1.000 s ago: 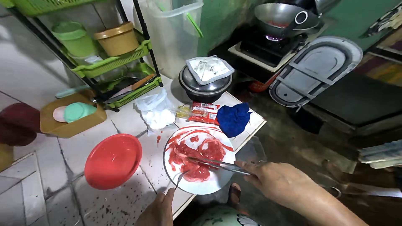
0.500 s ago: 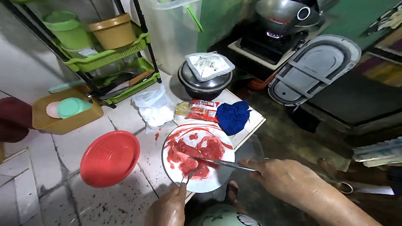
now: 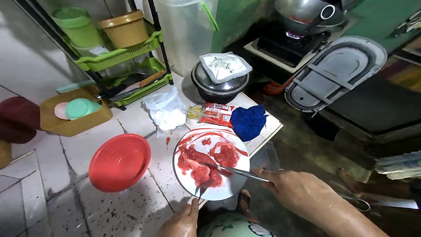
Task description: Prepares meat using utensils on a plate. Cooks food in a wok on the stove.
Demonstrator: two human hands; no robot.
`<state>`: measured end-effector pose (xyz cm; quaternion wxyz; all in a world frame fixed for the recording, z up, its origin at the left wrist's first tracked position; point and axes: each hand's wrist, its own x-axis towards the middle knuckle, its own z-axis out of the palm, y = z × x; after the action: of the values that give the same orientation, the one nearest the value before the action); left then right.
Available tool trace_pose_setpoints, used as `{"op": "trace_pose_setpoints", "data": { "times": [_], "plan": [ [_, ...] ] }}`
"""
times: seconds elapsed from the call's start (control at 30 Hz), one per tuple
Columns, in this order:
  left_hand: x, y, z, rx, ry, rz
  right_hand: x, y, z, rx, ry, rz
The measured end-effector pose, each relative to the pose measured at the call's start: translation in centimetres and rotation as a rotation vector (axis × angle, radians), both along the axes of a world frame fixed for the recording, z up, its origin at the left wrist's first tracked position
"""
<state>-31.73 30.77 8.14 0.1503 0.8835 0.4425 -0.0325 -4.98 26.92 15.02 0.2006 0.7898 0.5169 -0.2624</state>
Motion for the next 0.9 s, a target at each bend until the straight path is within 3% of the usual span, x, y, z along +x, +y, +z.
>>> {"op": "trace_pose_setpoints", "data": {
  "times": [0.3,0.6,0.77,0.9],
  "plan": [
    [-0.5,-0.3,0.3,-0.085,-0.004,0.019,-0.3,0.3,0.2,-0.066,0.058,-0.067],
    [-0.1,2.0,2.4,-0.096,-0.037,0.206,2.7,-2.1,1.2,0.041,0.119,-0.057],
    [1.5,3.5,0.4,-0.021,-0.005,0.177,3.6,-5.4,2.1,0.186,0.122,-0.037],
    [1.9,4.8,-0.7,-0.034,-0.002,0.186,2.8,-7.3,1.9,0.146,0.252,-0.066]
  ]
}}
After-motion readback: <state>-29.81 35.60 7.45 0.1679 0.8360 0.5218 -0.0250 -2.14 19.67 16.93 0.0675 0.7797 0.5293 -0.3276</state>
